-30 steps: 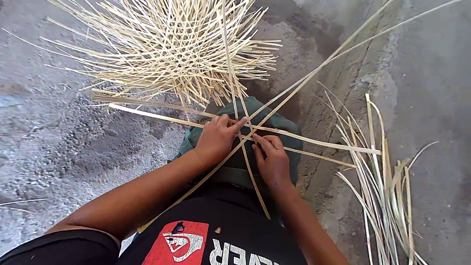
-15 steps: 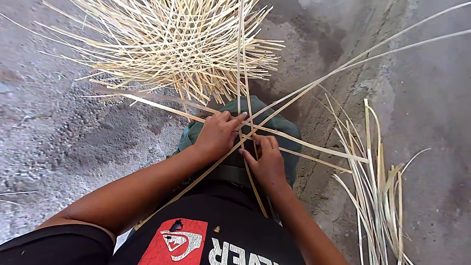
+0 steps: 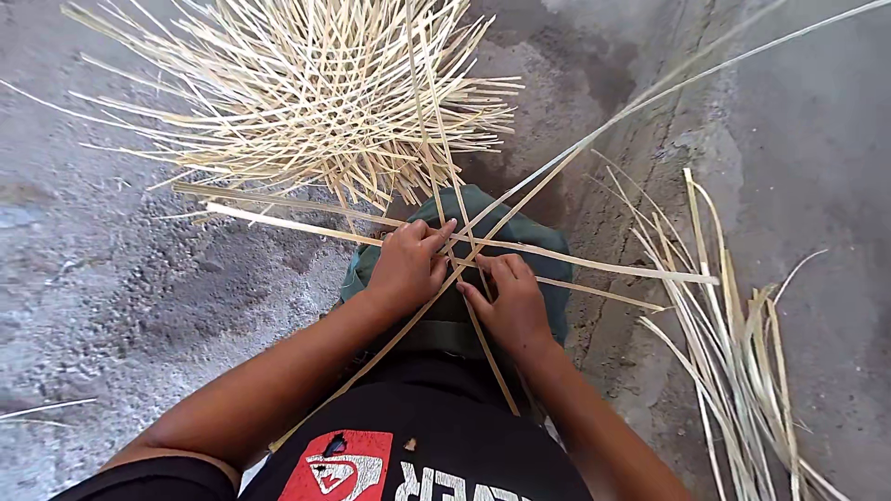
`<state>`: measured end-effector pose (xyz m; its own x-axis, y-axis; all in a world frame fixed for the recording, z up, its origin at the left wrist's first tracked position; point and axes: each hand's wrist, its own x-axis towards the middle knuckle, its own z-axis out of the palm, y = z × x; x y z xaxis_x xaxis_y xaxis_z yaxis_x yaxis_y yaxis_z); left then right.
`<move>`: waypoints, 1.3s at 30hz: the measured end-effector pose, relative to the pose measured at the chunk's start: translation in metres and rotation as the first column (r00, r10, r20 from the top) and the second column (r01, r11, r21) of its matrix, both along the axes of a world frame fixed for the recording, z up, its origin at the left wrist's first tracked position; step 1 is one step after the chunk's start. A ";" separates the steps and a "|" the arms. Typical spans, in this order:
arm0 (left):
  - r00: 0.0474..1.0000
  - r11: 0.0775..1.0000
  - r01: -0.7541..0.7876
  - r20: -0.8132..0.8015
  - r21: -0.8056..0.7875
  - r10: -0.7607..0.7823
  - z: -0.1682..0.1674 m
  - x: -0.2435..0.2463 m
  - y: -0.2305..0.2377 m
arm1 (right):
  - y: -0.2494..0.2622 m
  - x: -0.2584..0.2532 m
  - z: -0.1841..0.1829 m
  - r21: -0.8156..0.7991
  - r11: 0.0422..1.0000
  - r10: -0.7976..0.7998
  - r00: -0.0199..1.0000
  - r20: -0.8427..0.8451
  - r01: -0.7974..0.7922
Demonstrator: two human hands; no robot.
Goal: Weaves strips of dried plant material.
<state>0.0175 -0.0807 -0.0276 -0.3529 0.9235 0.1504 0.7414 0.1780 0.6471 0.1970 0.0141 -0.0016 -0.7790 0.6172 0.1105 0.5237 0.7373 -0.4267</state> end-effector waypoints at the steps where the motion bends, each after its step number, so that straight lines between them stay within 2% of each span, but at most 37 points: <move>1: 1.000 1.000 -0.010 -0.022 0.009 0.011 0.000 0.001 -0.001 | 0.004 -0.001 0.001 0.038 0.999 0.006 1.000 -0.023 -0.005; 7: 0.998 0.998 -0.047 -0.050 0.049 0.049 -0.004 0.005 -0.005 | 0.019 -0.008 -0.018 0.156 0.987 0.049 0.995 -0.084 -0.035; 20: 0.995 0.997 -0.070 -0.065 0.029 0.071 -0.009 0.008 -0.004 | 0.019 -0.007 -0.032 0.146 0.989 0.042 0.985 -0.165 -0.018; 23: 0.997 0.996 -0.080 0.002 0.033 0.080 -0.013 0.006 -0.004 | 0.023 -0.006 -0.035 0.125 0.992 0.053 0.981 -0.188 -0.029; 27: 0.969 0.996 -0.085 0.233 0.019 0.078 -0.019 -0.001 -0.003 | 0.027 -0.004 -0.041 0.089 0.995 0.059 0.956 -0.286 -0.035; 29: 0.956 0.996 -0.086 0.282 0.020 0.076 -0.021 -0.002 -0.002 | 0.027 -0.005 -0.043 0.074 0.997 0.052 0.952 -0.303 -0.031; 31: 0.979 0.996 -0.088 0.190 0.032 0.080 -0.022 0.000 -0.002 | 0.028 -0.004 -0.043 0.065 0.997 0.051 0.950 -0.308 -0.033; 35: 0.984 0.996 -0.077 -0.155 0.037 0.082 -0.014 0.010 -0.003 | 0.028 -0.002 -0.044 0.054 0.998 0.048 0.940 -0.339 -0.031; 37: 0.971 0.998 -0.067 -0.230 0.019 0.069 -0.006 0.012 -0.003 | 0.025 -0.001 -0.042 0.058 0.998 0.009 0.938 -0.347 0.012; 39: 0.971 0.999 -0.037 -0.236 -0.027 0.030 0.007 0.012 -0.001 | 0.020 0.000 -0.040 0.069 0.994 -0.051 0.940 -0.336 0.079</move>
<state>0.0296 -0.0814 -0.0208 -0.3421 0.9173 0.2040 0.8654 0.2229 0.4488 0.1965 0.0344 -0.0412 -0.6473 0.6438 0.4080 0.4098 0.7453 -0.5260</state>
